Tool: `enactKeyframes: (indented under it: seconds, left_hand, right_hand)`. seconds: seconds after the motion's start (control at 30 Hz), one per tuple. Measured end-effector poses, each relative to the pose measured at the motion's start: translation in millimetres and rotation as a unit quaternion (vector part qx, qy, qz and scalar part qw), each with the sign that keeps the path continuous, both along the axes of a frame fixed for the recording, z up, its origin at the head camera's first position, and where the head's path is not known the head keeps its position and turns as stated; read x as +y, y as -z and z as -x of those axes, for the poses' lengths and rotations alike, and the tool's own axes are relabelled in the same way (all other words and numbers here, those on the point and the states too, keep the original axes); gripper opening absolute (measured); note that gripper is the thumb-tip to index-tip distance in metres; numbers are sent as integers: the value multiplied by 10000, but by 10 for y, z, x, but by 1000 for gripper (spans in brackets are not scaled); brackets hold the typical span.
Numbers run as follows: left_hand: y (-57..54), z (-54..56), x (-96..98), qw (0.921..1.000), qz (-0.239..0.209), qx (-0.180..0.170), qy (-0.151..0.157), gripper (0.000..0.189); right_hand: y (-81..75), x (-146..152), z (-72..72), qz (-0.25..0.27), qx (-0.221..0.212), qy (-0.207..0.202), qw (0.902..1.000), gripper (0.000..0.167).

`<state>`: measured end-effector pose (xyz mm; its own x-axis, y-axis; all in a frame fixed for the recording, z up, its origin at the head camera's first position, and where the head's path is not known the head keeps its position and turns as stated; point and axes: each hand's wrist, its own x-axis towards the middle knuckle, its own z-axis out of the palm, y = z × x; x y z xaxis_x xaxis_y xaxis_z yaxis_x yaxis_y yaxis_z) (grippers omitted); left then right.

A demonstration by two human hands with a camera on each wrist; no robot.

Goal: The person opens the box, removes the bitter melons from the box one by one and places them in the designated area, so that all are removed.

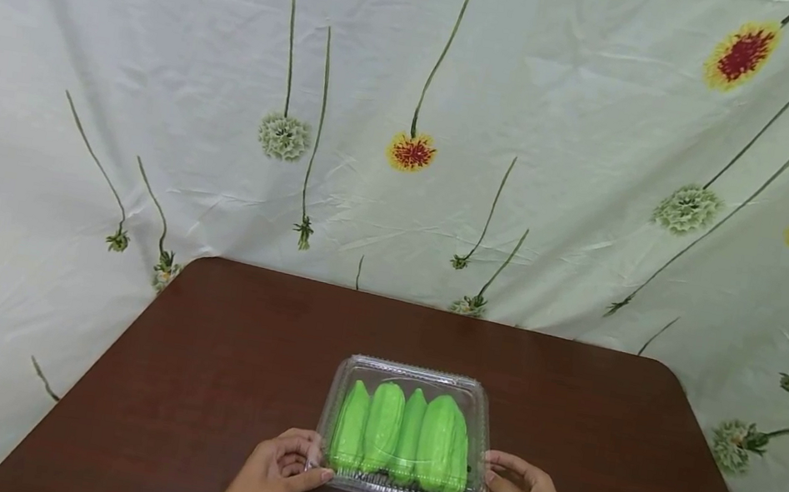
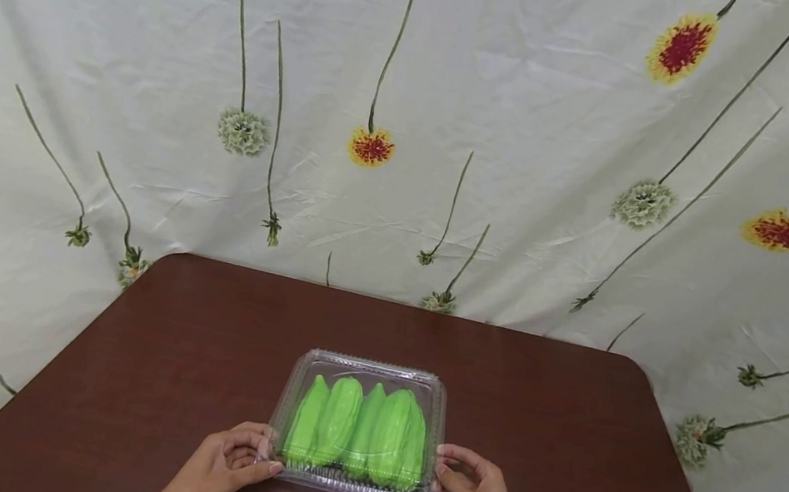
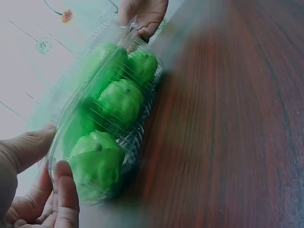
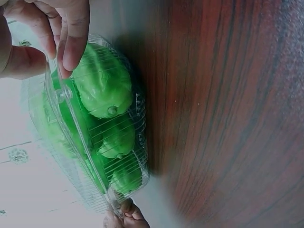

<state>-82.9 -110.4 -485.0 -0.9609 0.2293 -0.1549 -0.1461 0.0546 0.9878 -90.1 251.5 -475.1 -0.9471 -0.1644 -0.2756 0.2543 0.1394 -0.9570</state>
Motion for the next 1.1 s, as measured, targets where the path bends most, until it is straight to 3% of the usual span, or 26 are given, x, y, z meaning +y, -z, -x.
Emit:
enactKeyframes:
  seconds: [0.27, 0.53, 0.77, 0.87, 1.0, 1.1]
  left_hand:
    - [-16, -24, -8, 9999, 94, 119, 70, 25]
    - [-71, -50, -13, 9997, 232, 4, 115, 22]
    - [-89, -52, -83, 9985, 320, 110, 438, 26]
    - [-107, -48, -120, 9954, 844, 220, 395, 25]
    - [-129, -46, -125, 9841, 1681, 578, -14, 16]
    - [-139, -37, -124, 9775, 1868, 950, -246, 10]
  right_hand:
    - [-8, -22, -15, -142, 54, 66, 9999, 54]
    - [-31, -55, 0, -267, 109, 104, 9995, 50]
    - [-26, -67, -4, -375, 85, 162, 9991, 47]
    - [-32, -87, 12, -405, 156, 172, 9989, 46]
    - [-46, -119, 27, -444, 296, 238, 9983, 42]
    - [-63, -136, 40, -417, 462, 232, 9978, 37]
